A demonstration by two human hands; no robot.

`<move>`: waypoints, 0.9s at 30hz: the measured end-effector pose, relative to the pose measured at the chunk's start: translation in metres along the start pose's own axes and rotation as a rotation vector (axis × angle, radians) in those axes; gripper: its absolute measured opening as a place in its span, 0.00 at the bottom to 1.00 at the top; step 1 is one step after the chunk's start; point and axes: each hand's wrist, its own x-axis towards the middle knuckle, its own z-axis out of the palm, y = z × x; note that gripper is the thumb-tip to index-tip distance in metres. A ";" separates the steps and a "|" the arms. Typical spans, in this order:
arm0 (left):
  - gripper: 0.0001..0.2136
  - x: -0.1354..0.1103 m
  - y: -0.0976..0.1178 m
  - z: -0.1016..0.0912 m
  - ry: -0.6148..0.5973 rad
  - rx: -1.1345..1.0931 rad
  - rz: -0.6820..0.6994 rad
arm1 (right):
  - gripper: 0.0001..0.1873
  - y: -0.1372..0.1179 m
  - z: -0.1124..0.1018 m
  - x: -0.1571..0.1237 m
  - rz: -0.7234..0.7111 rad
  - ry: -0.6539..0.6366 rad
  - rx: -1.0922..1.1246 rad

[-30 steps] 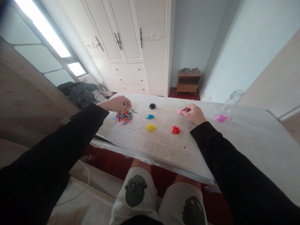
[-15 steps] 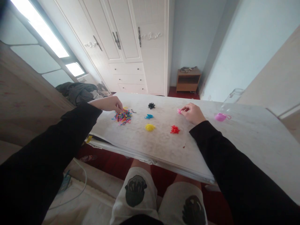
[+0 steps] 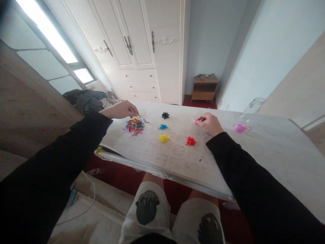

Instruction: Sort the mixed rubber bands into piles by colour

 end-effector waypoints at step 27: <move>0.08 0.090 0.131 0.116 0.288 -0.353 0.683 | 0.07 -0.056 -0.006 -0.017 -0.182 -0.026 0.251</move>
